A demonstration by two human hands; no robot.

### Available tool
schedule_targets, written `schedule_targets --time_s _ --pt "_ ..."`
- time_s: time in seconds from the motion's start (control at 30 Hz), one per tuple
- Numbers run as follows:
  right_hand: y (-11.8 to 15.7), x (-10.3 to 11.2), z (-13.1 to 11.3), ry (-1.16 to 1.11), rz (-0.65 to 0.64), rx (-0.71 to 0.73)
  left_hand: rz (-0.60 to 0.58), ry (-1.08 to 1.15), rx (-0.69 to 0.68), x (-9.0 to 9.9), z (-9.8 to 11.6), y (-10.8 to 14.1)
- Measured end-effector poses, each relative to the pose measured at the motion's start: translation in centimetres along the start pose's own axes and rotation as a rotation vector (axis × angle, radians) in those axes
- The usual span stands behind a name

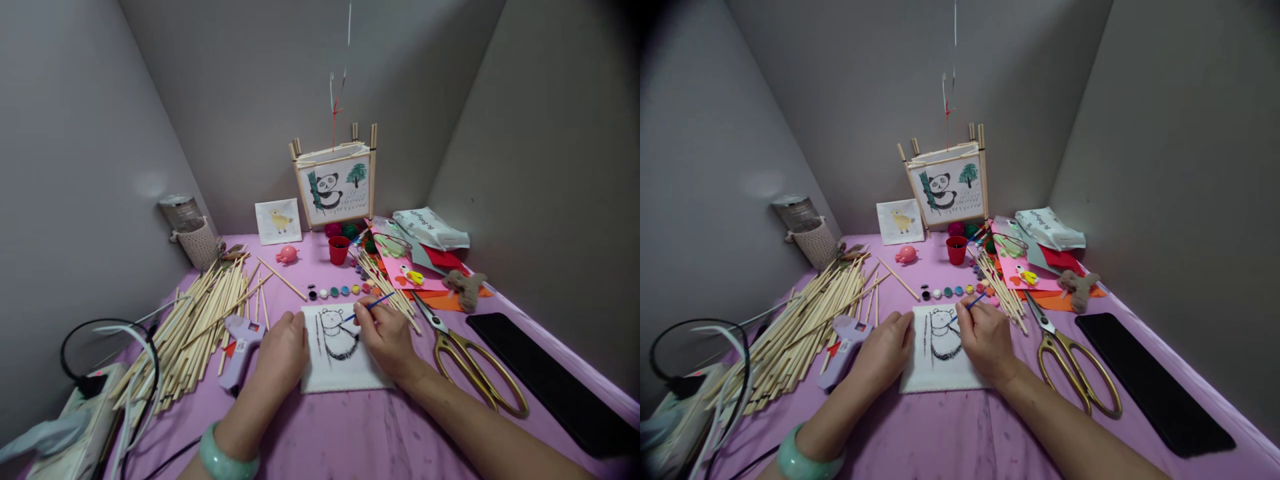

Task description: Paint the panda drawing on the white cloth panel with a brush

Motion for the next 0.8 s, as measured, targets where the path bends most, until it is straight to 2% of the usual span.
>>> schedule_targets --time_s 0.23,0.8 --pt "0.2 -0.1 0.1 0.007 -0.014 -0.008 0.005 -0.01 -0.001 0.0 0.1 0.0" --pt "0.2 -0.9 -0.7 -0.14 -0.074 -0.083 -0.012 -0.003 0.015 0.2 0.2 0.1"
Point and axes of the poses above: each hand's wrist, its own y-axis away from the middle knuckle, its own x-axis out of the back of the hand, z = x × y, the point moved 4 cm from there along -y, towards the middle knuckle, and after that the axes turned 12 degrees about x, right-handed, at the moved point
